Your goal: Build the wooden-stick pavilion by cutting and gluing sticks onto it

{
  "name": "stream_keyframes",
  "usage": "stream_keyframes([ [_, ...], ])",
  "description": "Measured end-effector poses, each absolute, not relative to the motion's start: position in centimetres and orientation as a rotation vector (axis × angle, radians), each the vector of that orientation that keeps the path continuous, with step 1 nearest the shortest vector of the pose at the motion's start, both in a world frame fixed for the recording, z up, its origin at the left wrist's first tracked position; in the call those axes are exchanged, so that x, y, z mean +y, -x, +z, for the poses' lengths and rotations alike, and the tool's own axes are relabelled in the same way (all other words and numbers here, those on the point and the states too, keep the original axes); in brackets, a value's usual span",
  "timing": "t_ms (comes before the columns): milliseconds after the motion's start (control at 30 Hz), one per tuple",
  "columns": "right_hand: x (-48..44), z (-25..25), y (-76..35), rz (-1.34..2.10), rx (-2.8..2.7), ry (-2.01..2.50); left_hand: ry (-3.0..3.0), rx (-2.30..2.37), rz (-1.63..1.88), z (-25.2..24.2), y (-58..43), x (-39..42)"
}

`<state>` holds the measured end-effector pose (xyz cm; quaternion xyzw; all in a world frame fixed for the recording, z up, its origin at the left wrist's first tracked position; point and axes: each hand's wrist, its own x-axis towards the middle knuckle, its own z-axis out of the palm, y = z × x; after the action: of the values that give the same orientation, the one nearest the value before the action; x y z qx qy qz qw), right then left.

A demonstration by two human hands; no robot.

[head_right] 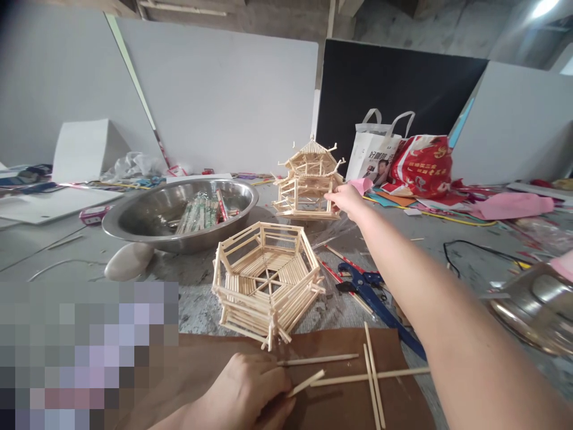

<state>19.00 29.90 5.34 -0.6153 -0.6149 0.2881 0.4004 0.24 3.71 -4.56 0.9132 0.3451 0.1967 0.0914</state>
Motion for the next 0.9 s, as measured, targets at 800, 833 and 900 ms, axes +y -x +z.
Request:
stream_keyframes([
  [800,31.5,5.3,-18.9,0.692,-1.554,1.483,-2.672,1.054,0.561,-4.7,-0.1,3.7],
  [833,31.5,5.3,-18.9,0.695,-1.558,1.481,-2.673,1.052,0.562,-4.7,-0.1,3.7],
  [900,31.5,5.3,-19.0,0.695,-1.565,1.477,-2.677,1.064,0.561,-4.6,-0.1,3.7],
])
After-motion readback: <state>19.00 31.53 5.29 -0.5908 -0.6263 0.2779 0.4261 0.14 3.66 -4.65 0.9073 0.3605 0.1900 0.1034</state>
